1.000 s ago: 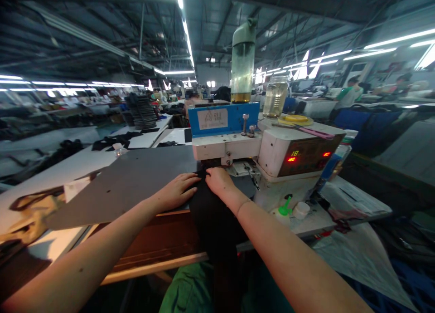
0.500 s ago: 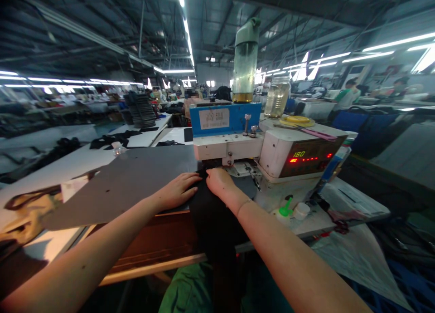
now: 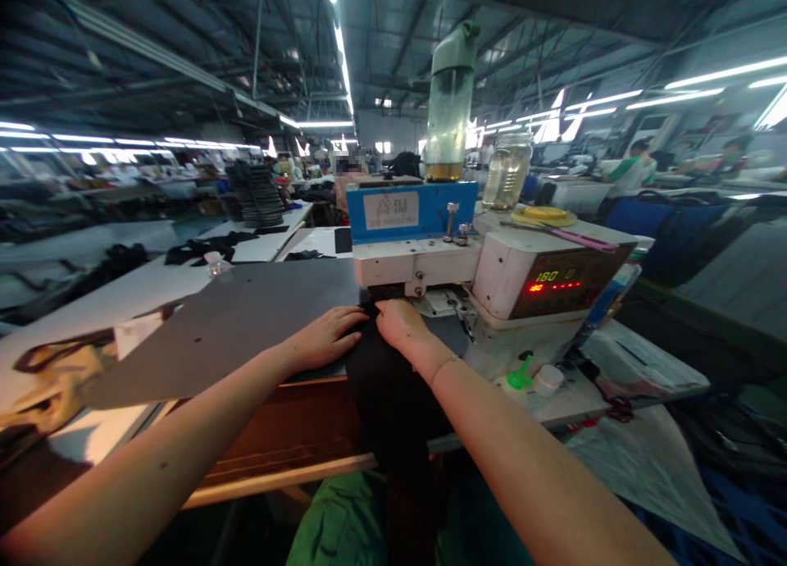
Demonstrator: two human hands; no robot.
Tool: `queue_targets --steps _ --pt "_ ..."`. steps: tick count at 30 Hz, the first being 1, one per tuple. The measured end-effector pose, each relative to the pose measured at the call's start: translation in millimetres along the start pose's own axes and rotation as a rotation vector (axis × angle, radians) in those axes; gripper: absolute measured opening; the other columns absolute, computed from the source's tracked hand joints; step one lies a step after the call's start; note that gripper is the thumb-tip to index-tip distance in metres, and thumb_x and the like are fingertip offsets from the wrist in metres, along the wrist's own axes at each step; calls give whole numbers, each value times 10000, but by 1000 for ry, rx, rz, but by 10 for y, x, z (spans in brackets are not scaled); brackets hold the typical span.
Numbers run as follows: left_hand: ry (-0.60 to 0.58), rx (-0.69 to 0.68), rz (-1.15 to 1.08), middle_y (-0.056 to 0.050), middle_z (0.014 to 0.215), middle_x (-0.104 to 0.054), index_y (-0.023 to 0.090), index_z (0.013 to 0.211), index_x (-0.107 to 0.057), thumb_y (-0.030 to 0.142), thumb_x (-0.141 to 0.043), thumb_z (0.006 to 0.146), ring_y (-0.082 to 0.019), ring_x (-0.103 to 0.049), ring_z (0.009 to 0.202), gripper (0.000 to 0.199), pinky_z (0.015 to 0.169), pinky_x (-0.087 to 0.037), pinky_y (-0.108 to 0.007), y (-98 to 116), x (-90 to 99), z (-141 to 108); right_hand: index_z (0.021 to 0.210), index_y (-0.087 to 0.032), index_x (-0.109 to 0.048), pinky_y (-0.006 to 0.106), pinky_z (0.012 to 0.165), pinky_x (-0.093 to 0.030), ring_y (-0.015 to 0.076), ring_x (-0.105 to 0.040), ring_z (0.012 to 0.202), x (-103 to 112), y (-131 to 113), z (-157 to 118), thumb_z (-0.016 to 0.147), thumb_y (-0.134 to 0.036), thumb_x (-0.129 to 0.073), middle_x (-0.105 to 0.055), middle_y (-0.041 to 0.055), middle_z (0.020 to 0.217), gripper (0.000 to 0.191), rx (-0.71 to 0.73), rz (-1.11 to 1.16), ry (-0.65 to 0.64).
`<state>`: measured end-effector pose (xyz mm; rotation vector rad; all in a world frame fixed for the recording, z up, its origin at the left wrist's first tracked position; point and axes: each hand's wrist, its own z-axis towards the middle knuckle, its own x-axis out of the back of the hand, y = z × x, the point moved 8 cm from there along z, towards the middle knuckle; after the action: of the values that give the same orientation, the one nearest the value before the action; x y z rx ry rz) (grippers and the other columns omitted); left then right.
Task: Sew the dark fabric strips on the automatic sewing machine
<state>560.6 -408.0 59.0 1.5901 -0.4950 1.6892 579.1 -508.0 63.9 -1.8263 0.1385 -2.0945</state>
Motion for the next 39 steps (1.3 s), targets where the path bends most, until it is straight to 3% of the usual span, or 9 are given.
queue_targets --steps 20,39 --pt "28 -17 -6 -114 1306 -454 129 1227 -474 343 -382 883 -202 -378 1232 415 1057 -282 -343 -72 -21 30 1061 -166 -627 287 805 -442 210 -609 939 24 -6 -32 848 -220 -401 -653 99 1054 315 -24 -91 57" --pt "27 -33 -4 -104 1312 -450 145 1221 -476 330 -372 886 -191 -380 1231 396 1061 -279 -340 -61 -29 26 1066 -158 -620 267 816 -426 197 -596 946 1 -13 -9 864 -212 -389 -641 110 1063 311 -7 -148 41"
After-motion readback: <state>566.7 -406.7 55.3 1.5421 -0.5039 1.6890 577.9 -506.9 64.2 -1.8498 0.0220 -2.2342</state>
